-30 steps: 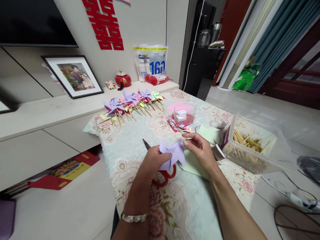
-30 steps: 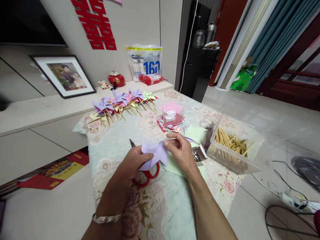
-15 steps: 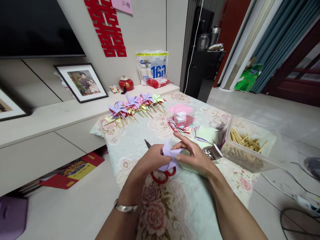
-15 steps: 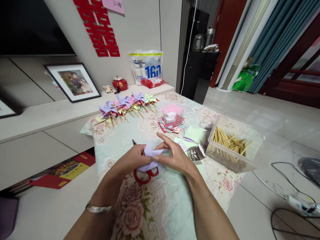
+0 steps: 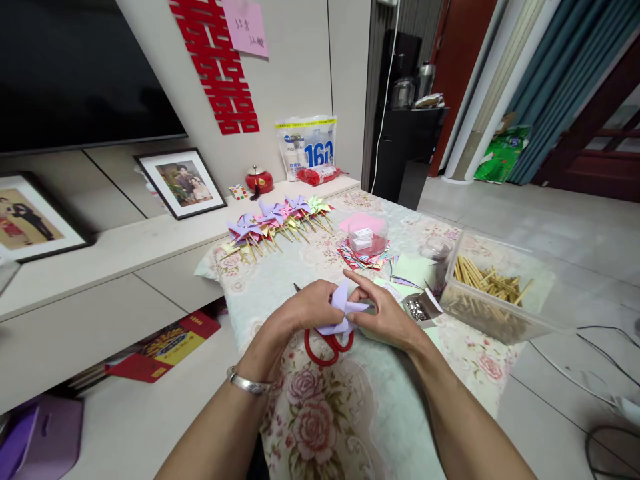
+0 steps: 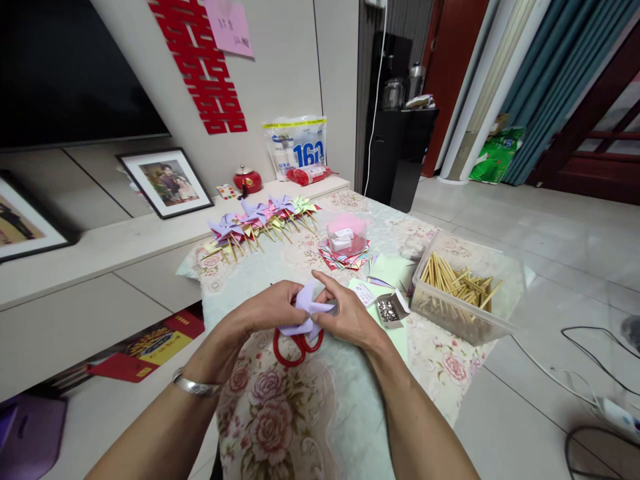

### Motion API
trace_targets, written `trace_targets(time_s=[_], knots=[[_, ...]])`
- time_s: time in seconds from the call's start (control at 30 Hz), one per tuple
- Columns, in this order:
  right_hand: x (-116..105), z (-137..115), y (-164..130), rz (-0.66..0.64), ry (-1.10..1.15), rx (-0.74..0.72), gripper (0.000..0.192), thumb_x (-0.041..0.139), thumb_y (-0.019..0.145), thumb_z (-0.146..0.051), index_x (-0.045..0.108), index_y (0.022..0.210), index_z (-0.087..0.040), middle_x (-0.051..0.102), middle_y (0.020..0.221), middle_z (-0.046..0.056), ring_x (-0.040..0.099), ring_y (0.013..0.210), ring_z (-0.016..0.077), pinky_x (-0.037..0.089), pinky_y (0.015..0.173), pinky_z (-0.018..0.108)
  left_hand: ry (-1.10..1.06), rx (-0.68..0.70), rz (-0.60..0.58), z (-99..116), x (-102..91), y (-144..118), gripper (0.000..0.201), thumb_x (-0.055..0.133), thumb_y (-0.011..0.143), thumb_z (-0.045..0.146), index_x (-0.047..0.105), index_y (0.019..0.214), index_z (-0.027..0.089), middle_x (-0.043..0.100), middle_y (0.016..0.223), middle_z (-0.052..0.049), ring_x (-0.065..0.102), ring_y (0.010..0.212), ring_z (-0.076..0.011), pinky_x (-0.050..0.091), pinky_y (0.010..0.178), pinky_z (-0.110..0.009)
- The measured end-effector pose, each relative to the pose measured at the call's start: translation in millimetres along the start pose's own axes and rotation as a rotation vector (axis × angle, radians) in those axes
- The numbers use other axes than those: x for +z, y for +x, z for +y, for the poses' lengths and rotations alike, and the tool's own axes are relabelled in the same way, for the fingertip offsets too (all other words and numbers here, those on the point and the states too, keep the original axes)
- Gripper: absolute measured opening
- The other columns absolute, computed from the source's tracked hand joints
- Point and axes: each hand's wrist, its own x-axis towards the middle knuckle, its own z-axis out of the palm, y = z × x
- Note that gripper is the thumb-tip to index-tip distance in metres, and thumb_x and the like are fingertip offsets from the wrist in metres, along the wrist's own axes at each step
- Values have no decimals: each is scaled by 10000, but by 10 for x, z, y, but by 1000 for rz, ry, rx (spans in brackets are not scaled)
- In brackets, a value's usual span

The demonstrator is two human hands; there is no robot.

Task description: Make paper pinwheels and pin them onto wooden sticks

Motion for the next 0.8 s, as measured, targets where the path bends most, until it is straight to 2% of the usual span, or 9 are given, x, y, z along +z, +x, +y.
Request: trace_targets(time_s=[0.23, 0.6, 0.7, 0.8], knots=[[14, 72, 10, -2, -38, -29, 810, 618, 743, -87, 390, 1515, -174, 587, 778, -53, 540, 705, 130, 412, 666, 254, -10, 0, -25, -2, -1, 39, 144, 576, 542, 150, 639, 671, 161, 559, 576, 21, 471, 514, -129, 307, 448, -222], [26, 98, 11, -20, 19, 16, 848, 592, 714, -62, 374, 1524, -191, 599, 785, -51, 544, 706, 127, 406, 646, 239, -31, -7, -118, -29, -13, 97, 197, 574, 540, 162, 622, 731, 169, 574, 634, 31, 492, 566, -133, 333, 495, -231], [19, 48, 9, 6, 92, 45, 855, 605, 707, -78, 375, 1523, -181, 588, 767, -54, 527, 680, 121, 388, 616, 233, -134, 7, -143, -21, -34, 101, 173, 626, 563, 194, 620, 734, 167, 566, 629, 42, 478, 561, -123, 337, 513, -231], [11, -4, 16, 53, 232, 70, 880, 640, 704, -122, 349, 1534, -165, 568, 743, -60, 499, 631, 112, 364, 577, 228, -316, 37, -91, -3, -82, 48, 200, 724, 622, 284, 618, 738, 160, 555, 610, 48, 469, 547, -107, 322, 513, -219]])
